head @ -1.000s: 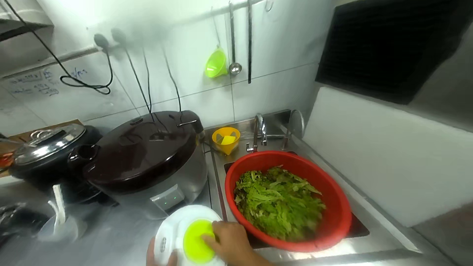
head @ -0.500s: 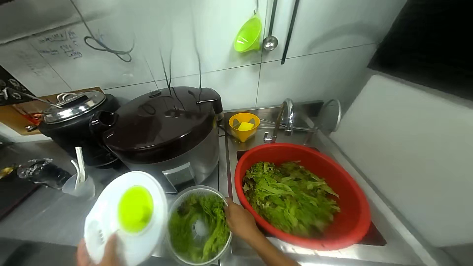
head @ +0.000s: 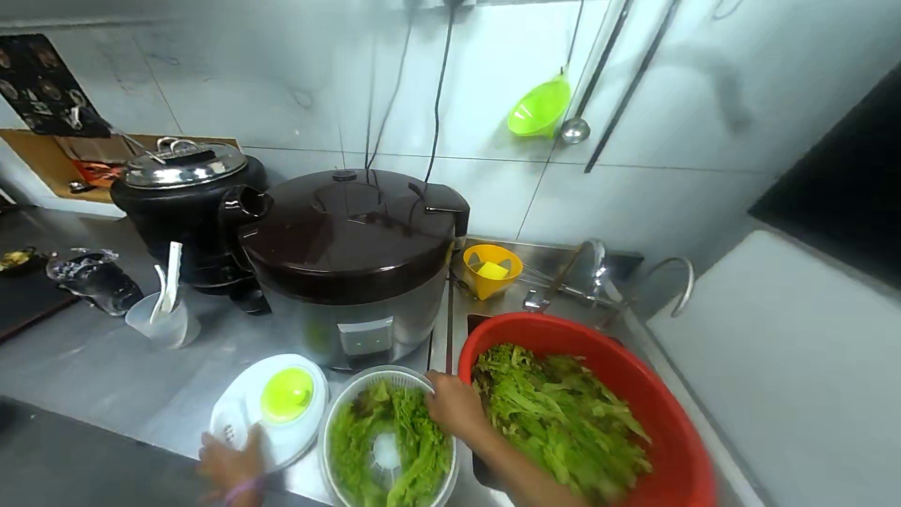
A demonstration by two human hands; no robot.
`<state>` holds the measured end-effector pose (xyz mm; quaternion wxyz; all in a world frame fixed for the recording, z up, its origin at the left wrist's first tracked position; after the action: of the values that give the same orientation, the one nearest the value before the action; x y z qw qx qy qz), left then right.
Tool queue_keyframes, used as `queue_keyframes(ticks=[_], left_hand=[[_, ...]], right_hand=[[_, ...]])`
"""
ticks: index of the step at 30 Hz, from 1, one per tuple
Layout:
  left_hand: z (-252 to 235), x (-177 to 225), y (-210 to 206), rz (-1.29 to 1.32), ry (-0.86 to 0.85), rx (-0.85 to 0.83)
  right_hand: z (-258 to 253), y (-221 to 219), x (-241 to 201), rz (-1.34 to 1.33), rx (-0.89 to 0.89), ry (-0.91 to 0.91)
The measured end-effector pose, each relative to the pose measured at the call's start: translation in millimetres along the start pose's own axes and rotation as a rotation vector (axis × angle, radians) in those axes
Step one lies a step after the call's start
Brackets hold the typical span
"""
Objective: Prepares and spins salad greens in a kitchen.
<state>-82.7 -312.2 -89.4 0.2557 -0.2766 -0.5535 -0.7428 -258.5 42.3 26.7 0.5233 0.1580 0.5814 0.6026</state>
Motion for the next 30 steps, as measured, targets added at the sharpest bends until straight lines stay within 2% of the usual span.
queue_keyframes(ticks=[2, 4, 5, 7, 10, 11, 14, 18, 22, 26, 30], left_hand=[[9.7, 12.4, 9.2, -0.046, -0.068, 0.092], [41.6, 24.9, 32.7, 0.114, -0.203, 0.187], [65.0, 30.9, 42.8, 0.211, -0.265, 0.16], [115.9, 33.8, 47.0, 0.336, -0.347, -0.066], [172.3, 25.2, 17.3, 0.204, -0.283, -0.526], [181.3, 23.5, 8.8, 0.179, -0.248, -0.59], [180.3, 29.1, 6.5, 0.184, -0.231, -0.599], [174.4, 32.4, 7.9, 0.221, -0.287, -0.54], [172.6, 38.0, 10.0, 0.15, -0.291, -0.569], [167.3, 44.2, 8.5, 0.063, -0.233, -0.684], [163.2, 37.4, 3.5, 0.179, -0.243, -0.663]], right_hand=[[-10.9, 2.2, -4.9, 0.101, -0.086, -0.053], [-17.3, 5.5, -10.2, 0.194, -0.152, -0.082], [-18.9, 7.1, -14.3, 0.229, -0.169, -0.087], [-17.8, 5.3, -22.0, 0.272, -0.157, -0.107], [-11.8, -3.5, -25.1, 0.288, -0.065, -0.126], [-9.7, -5.8, -24.3, 0.294, -0.023, -0.109], [-2.3, -9.3, -21.6, 0.285, 0.162, -0.003], [4.9, -11.5, -22.5, 0.338, 0.604, 0.289], [6.7, -9.9, -25.6, 0.529, 0.81, 0.441], [7.4, -12.3, -23.9, 0.535, 0.733, 0.425], [15.3, 1.1, -30.3, 0.339, 0.456, 0.329]])
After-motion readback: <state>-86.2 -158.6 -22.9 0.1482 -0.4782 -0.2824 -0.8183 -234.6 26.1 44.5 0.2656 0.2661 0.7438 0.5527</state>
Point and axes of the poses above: each hand's wrist, its own z-axis away from the middle knuckle, its own y-axis out of the back of the hand, x = y × z, the point moved 5 cm from there along -z, towards the middle knuckle, and after that the axes turned 14 degrees about y, right-handed, at the moved point
